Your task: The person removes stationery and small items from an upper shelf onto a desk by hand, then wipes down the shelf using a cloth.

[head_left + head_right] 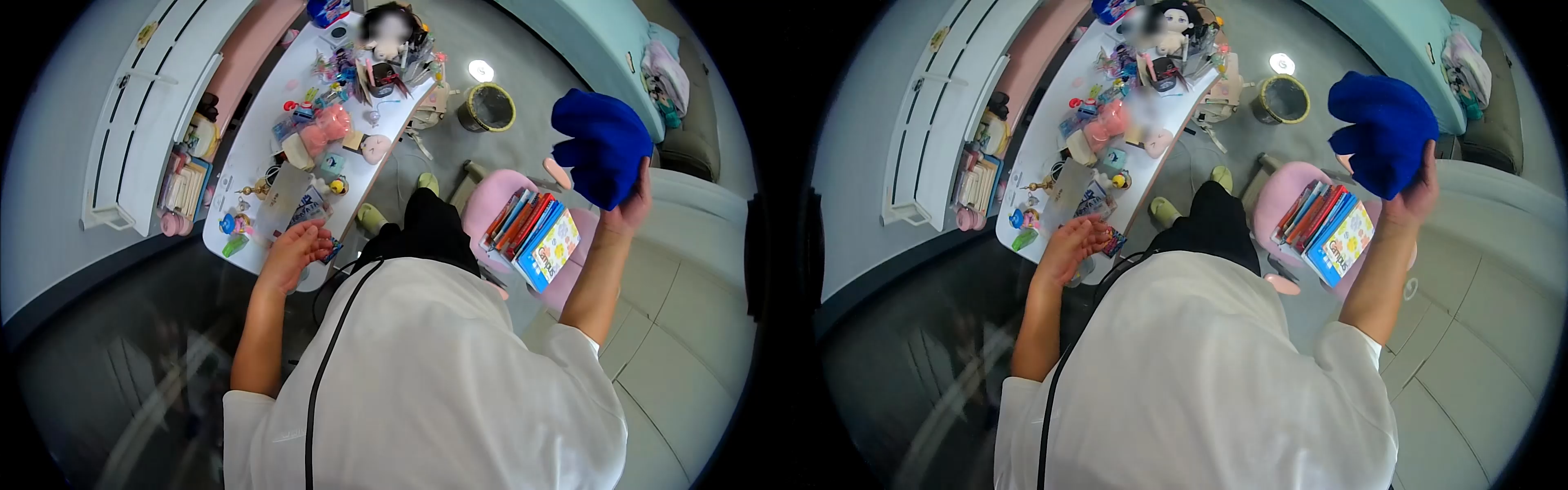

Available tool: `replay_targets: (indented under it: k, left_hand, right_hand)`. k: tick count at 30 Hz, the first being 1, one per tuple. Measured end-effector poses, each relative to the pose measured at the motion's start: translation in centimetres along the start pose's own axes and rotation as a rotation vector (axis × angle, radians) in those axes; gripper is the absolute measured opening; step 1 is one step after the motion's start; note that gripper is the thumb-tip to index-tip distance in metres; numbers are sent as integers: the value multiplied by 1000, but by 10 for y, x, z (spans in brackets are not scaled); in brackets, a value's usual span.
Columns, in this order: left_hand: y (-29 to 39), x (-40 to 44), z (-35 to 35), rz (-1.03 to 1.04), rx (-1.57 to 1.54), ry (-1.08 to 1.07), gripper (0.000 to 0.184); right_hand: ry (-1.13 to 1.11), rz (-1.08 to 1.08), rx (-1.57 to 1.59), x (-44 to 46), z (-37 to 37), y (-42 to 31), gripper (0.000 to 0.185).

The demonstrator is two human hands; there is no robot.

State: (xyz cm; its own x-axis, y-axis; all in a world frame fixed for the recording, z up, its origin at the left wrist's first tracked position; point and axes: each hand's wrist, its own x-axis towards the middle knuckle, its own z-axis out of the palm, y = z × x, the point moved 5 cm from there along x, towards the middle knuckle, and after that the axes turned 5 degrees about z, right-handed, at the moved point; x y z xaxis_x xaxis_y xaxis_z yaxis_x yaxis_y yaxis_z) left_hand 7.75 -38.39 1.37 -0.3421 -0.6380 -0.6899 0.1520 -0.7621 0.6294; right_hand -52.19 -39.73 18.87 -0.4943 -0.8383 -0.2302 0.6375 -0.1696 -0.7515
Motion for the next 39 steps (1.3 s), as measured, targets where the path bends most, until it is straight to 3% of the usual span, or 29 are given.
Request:
replay_targets:
  k: [3, 4, 8, 11, 14, 21, 30, 33, 36, 39]
  left_hand:
    - [-6, -11, -8, -9, -25, 38, 32]
    - [-8, -15, -11, -9, -29, 39, 33]
    - [-6, -27, -14, 31, -48, 52, 34]
    - [-4, -32, -16, 47, -59, 68, 35]
    - [-4, -30, -19, 57, -79, 80, 35]
    - [-1, -7, -9, 43, -122, 49, 35]
    - [19, -10, -11, 184, -220, 193, 38]
    - [25, -35, -16, 216, -282, 362, 38]
    - [19, -47, -17, 209, -382, 500, 37]
    - [6, -49, -12, 209, -504, 547, 36]
  right_hand:
    - [-94, 80, -7, 6, 5, 24, 48]
    - [17, 60, -45, 3, 11, 32, 48]
    - [-159, 173, 28, 11, 18, 54, 48]
    - [-155, 223, 15, 11, 33, 72, 49]
    - [-417, 378, 115, 13, 56, 100, 48]
    - [-652, 347, -132, 6, 180, 175, 70]
    - [-879, 495, -197, 94, 355, 311, 65]
    - [-910, 387, -306, 161, 420, 362, 57]
    - [-952, 134, -628, 241, 482, 427, 47]
    - [-937, -292, -1281, 288, 526, 487, 41]
